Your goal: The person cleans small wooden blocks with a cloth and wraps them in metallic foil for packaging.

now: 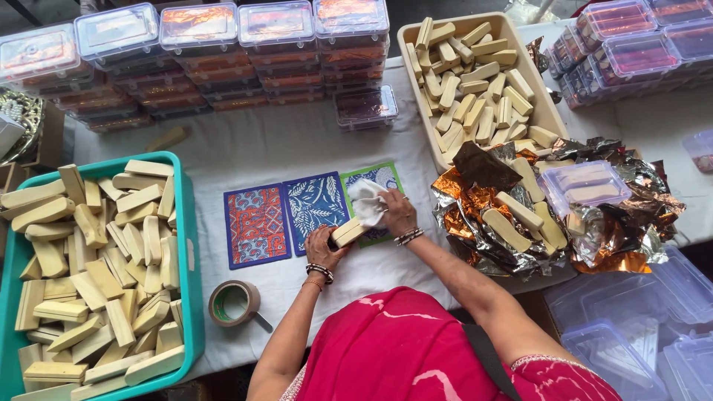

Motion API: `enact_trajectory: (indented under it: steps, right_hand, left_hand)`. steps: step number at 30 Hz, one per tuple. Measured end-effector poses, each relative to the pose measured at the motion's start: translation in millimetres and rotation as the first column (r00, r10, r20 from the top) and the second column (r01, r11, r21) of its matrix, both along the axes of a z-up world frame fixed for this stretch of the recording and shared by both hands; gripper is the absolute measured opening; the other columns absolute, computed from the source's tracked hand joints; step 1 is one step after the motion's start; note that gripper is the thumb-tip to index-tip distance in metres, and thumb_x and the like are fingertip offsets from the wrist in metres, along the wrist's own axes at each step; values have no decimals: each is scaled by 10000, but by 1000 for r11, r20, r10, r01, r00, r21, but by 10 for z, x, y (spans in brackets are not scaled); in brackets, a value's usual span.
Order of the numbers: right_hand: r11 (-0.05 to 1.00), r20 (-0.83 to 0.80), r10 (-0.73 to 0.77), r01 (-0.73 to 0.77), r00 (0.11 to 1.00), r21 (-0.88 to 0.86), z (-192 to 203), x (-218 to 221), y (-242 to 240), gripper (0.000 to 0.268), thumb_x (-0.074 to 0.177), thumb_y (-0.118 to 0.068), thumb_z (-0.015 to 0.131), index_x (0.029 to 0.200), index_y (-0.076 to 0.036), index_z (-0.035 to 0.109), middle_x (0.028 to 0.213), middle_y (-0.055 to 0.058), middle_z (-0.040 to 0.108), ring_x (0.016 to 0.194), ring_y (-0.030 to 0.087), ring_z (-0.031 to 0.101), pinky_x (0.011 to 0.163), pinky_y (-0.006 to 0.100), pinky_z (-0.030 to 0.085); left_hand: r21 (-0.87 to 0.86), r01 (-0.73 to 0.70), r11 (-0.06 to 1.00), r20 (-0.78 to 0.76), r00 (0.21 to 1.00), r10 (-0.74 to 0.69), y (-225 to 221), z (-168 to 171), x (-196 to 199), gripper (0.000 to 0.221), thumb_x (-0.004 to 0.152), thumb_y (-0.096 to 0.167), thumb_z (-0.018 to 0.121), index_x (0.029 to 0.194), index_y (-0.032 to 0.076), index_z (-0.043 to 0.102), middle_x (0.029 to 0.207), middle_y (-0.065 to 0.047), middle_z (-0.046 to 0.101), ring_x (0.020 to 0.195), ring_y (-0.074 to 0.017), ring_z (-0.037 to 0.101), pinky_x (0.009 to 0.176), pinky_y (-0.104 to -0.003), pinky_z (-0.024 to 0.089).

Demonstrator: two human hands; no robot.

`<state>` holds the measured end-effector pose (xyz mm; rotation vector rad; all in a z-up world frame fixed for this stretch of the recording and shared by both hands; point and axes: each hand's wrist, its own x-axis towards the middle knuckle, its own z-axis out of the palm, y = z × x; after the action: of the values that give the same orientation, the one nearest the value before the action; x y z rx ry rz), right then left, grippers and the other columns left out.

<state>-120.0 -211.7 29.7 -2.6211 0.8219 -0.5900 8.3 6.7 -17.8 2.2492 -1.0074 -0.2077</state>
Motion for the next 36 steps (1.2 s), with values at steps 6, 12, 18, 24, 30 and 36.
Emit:
enact_trajectory:
  steps: [6, 12, 18, 24, 30, 36]
  right_hand:
    - [946, 221, 323, -317, 920, -66, 133, 230, 774, 449, 945, -91, 627, 1391, -124, 582, 1393, 170, 611, 1160, 324, 660, 926, 410, 570]
    - [830, -165, 441, -471, 882, -299, 73, 204, 810, 639, 791, -252, 715, 1403, -165, 553, 1359, 90, 630, 1331, 251, 540, 1149, 592, 260]
    - [902, -63, 323, -327, 944, -282, -243, 30, 260, 501, 839, -310, 730, 1303, -164, 610, 1280, 86, 664, 1194, 252, 623, 1038, 539, 436]
    - [977, -169, 186, -201, 968, -70, -121, -253, 15, 311, 912, -138, 692, 1222, -130, 668, 1103, 101, 683, 879, 254, 689, 743, 405, 572]
    - [996, -23, 19, -21, 1000, -84, -718, -736, -440, 339, 895, 12, 671, 1223, -70, 662, 1145, 132, 661, 946, 273, 672, 822, 395, 566]
    - [943, 105, 17, -51, 994, 329, -747, -925, -453, 555, 934, -94, 670, 1448, -47, 467, 1401, 209, 486, 1268, 353, 559, 1076, 446, 513]
  left_hand:
    - [14, -46, 999, 13, 999, 46, 8, -483, 81, 634, 605, 411, 926, 1109, 119, 675, 1264, -106, 660, 1318, -277, 508, 1154, -453, 296]
    - [63, -28, 998, -5, 1000, 28, 18, -380, 62, 457, 789, 345, 800, 1187, 149, 687, 1214, -93, 676, 1283, -267, 544, 1175, -456, 325]
    - [17, -3, 1000, -29, 1000, 3, 14, 95, -18, 654, 642, 469, 890, 1198, 188, 690, 1274, -70, 644, 1299, -238, 511, 1131, -460, 287]
    - [25, 12, 1000, -13, 1000, -12, 31, -72, 21, 657, 653, 496, 896, 1208, 205, 699, 1311, -52, 647, 1342, -226, 501, 1159, -457, 269]
    - [35, -2, 999, -64, 998, 4, -4, -58, 32, 644, 652, 478, 904, 1198, 198, 709, 1296, -56, 656, 1332, -230, 507, 1163, -464, 281]
    - [123, -108, 987, -217, 967, 133, -167, 334, -36, 635, 671, 473, 897, 1187, 155, 708, 1213, -34, 718, 1167, -230, 638, 1088, -441, 394]
